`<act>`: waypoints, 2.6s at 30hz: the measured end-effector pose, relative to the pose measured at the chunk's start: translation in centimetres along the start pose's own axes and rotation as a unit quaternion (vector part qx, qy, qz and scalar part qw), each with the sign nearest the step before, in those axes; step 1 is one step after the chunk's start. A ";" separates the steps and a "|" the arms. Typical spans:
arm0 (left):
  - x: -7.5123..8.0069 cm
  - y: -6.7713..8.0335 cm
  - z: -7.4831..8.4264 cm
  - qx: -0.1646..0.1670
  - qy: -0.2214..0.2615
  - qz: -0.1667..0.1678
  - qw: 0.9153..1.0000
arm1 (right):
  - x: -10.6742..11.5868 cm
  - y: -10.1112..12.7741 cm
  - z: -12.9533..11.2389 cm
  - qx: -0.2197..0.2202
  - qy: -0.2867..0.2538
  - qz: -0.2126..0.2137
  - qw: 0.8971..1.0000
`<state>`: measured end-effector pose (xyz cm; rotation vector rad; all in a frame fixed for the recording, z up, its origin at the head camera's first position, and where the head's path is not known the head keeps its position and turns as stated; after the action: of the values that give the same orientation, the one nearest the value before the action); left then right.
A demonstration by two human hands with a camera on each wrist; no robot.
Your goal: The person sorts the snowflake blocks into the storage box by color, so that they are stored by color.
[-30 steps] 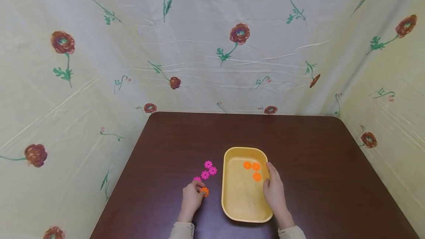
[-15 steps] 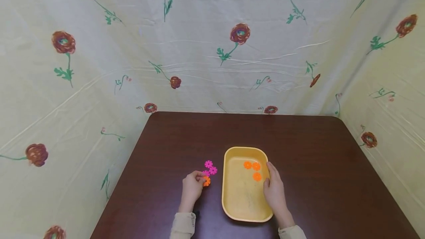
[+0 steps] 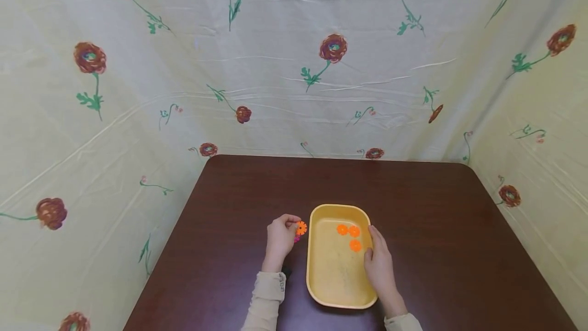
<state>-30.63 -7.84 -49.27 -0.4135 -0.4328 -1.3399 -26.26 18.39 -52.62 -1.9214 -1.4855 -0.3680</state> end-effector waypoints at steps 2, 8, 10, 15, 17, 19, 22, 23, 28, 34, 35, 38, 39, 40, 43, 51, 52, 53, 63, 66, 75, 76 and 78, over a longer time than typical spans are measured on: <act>-0.6 -0.2 0.8 -0.008 0.010 -0.005 1.000 | 0.1 0.0 0.0 -0.001 -0.002 0.000 1.000; -2.3 -1.0 2.7 -0.017 0.023 -0.018 0.999 | 0.3 0.0 0.0 -0.002 -0.002 0.000 1.000; -2.9 -1.2 3.3 -0.018 0.026 -0.022 0.999 | 0.3 0.0 0.0 -0.002 -0.002 0.000 1.000; -4.8 -1.5 4.3 -0.010 0.041 -0.050 0.998 | 0.4 0.0 0.1 -0.003 -0.003 0.000 1.000; -5.7 -1.4 4.6 -0.006 0.042 -0.060 0.997 | 0.4 0.0 0.0 0.001 -0.002 0.003 1.000; -6.6 -1.4 4.8 0.000 0.047 -0.069 0.997 | 0.4 0.0 0.0 0.004 -0.004 0.005 1.000; -8.0 -1.4 5.0 0.001 0.041 -0.075 0.996 | 0.3 0.0 0.0 0.005 -0.006 0.006 1.000; -8.4 -1.4 5.1 -0.001 0.038 -0.077 0.996 | 0.2 0.0 0.0 0.004 -0.007 0.005 1.000; -10.4 -1.3 5.1 -0.008 0.044 -0.098 0.994 | 0.0 -0.1 0.3 -0.004 -0.006 0.000 1.000; -12.1 -1.1 3.5 0.033 0.025 -0.102 0.994 | 0.0 -0.2 0.2 -0.004 -0.008 -0.003 1.000; -12.4 -1.1 3.2 0.040 0.017 -0.104 0.994 | 0.1 -0.2 0.1 -0.002 -0.008 -0.002 1.000; -13.0 -0.7 2.4 0.050 -0.003 -0.106 0.993 | 0.1 -0.1 0.0 0.008 -0.007 0.007 1.000; -13.2 -0.6 2.3 0.051 -0.012 -0.105 0.993 | 0.2 -0.1 0.0 0.012 -0.006 0.011 1.000; -13.3 -0.5 2.2 0.050 -0.022 -0.102 0.993 | 0.2 -0.1 0.0 0.015 -0.005 0.014 1.000; -13.3 -0.3 2.1 0.040 -0.051 -0.088 0.994 | 0.2 0.0 0.0 0.020 -0.004 0.020 1.000; -12.8 0.0 2.0 0.040 -0.079 -0.066 0.994 | 0.2 0.1 -0.1 0.013 -0.004 0.016 1.000; -12.8 0.0 2.0 0.039 -0.079 -0.064 0.994 | 0.2 0.0 -0.1 0.012 -0.004 0.015 1.000; -12.7 0.1 2.0 0.039 -0.080 -0.062 0.994 | 0.2 0.0 0.0 0.011 -0.003 0.014 1.000; -12.5 0.1 1.8 0.042 -0.105 -0.052 0.992 | 0.2 0.0 0.0 0.009 0.001 0.014 1.000; -12.5 0.2 1.8 0.056 -0.109 -0.059 0.991 | 0.2 0.1 -0.1 0.018 0.002 0.020 1.000; -12.4 0.3 1.6 0.074 -0.140 -0.076 0.984 | 0.3 0.0 -0.2 0.017 0.001 0.015 1.000; -12.4 0.3 1.6 0.077 -0.140 -0.078 0.984 | 0.3 0.0 -0.2 0.015 0.002 0.013 1.000; -12.4 0.4 1.6 0.080 -0.143 -0.081 0.983 | 0.2 0.0 -0.1 0.013 0.004 0.011 1.000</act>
<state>-32.51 3.35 -54.45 -0.4455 -0.8223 -1.3953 -26.18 18.48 -52.38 -1.9128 -1.4564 -0.3437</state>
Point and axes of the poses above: each hand's wrist, its own y-axis away from the middle knuckle, its own x-axis out of the back of the hand, z = x × y, the point moved 10 cm from there along -y, towards the middle knuckle, and after that the axes turned 1 degree about -z, right-handed, at the moved point
